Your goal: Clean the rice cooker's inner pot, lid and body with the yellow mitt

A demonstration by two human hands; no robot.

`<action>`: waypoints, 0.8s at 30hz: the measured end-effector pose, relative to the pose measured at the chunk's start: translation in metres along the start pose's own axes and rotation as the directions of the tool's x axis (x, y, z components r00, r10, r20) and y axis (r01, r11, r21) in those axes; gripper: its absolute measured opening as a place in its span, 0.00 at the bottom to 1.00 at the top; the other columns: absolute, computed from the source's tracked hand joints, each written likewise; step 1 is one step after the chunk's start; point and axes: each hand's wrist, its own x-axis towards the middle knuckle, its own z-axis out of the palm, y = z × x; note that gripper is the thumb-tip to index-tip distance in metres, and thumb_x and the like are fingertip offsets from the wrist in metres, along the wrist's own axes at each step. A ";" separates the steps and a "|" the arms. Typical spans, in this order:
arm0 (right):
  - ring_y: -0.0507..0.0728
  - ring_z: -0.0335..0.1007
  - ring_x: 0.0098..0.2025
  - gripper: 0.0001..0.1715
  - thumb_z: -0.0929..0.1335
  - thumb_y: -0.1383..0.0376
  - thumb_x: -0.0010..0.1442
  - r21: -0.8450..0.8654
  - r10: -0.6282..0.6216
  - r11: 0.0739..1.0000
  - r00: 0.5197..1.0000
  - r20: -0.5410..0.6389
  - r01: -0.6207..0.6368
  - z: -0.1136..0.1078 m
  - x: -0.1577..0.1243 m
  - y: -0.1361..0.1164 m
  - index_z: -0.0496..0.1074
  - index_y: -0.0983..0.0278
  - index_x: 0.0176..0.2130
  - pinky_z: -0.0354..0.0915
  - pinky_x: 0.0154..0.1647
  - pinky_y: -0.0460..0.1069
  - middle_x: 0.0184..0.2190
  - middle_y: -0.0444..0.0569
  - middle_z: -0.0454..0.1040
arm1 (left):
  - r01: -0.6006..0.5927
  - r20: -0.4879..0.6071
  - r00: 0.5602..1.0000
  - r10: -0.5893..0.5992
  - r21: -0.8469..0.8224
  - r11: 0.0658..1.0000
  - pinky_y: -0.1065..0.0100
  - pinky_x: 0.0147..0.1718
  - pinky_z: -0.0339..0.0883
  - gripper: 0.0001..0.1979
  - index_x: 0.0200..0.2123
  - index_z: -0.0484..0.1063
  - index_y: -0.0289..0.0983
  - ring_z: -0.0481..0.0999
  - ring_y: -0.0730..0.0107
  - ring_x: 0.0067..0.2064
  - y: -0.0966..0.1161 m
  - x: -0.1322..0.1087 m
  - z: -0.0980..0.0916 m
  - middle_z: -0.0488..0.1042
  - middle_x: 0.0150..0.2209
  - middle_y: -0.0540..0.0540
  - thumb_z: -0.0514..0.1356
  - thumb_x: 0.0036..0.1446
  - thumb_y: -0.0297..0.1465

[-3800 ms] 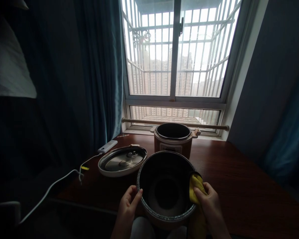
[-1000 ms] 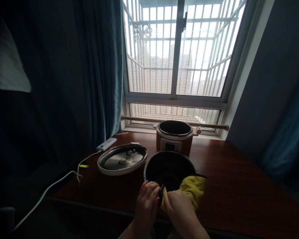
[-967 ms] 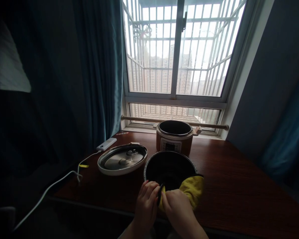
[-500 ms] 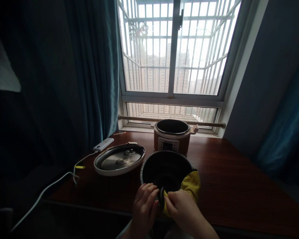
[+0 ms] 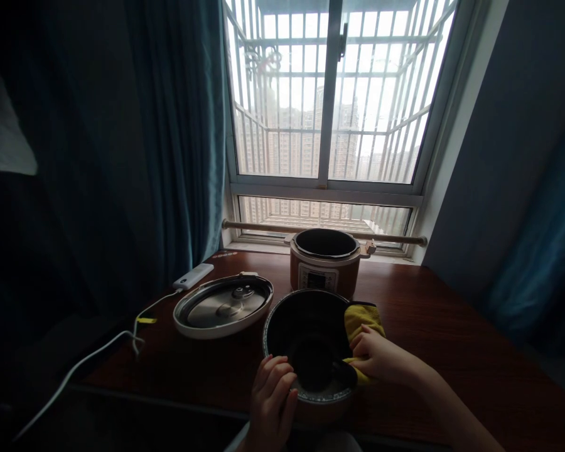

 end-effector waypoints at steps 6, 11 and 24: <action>0.60 0.65 0.46 0.11 0.71 0.57 0.46 -0.119 -0.144 0.979 0.975 0.166 0.165 -0.024 0.039 0.028 0.75 0.62 0.21 0.53 0.56 0.57 0.39 0.50 0.73 | 0.032 0.010 0.999 -0.032 -0.049 0.998 0.58 0.50 0.58 0.06 0.33 0.65 0.39 0.72 0.63 0.42 0.001 0.002 0.000 0.73 0.32 0.47 0.50 0.55 0.24; 0.57 0.67 0.40 0.11 0.69 0.58 0.49 -0.216 -0.204 0.945 0.958 0.203 0.247 -0.025 0.071 0.031 0.76 0.64 0.26 0.62 0.44 0.50 0.35 0.50 0.73 | 0.044 0.022 0.999 -0.042 -0.070 0.997 0.59 0.49 0.58 0.06 0.33 0.64 0.39 0.71 0.63 0.42 0.001 0.002 0.001 0.72 0.32 0.47 0.50 0.55 0.25; 0.56 0.66 0.43 0.11 0.65 0.62 0.57 -0.418 -0.180 0.877 0.969 0.169 0.236 0.007 0.118 0.013 0.75 0.63 0.33 0.53 0.54 0.52 0.36 0.48 0.74 | 0.015 -0.005 1.000 -0.015 -0.025 1.000 0.60 0.48 0.59 0.07 0.33 0.64 0.39 0.71 0.64 0.40 0.001 0.003 0.002 0.72 0.31 0.47 0.47 0.56 0.26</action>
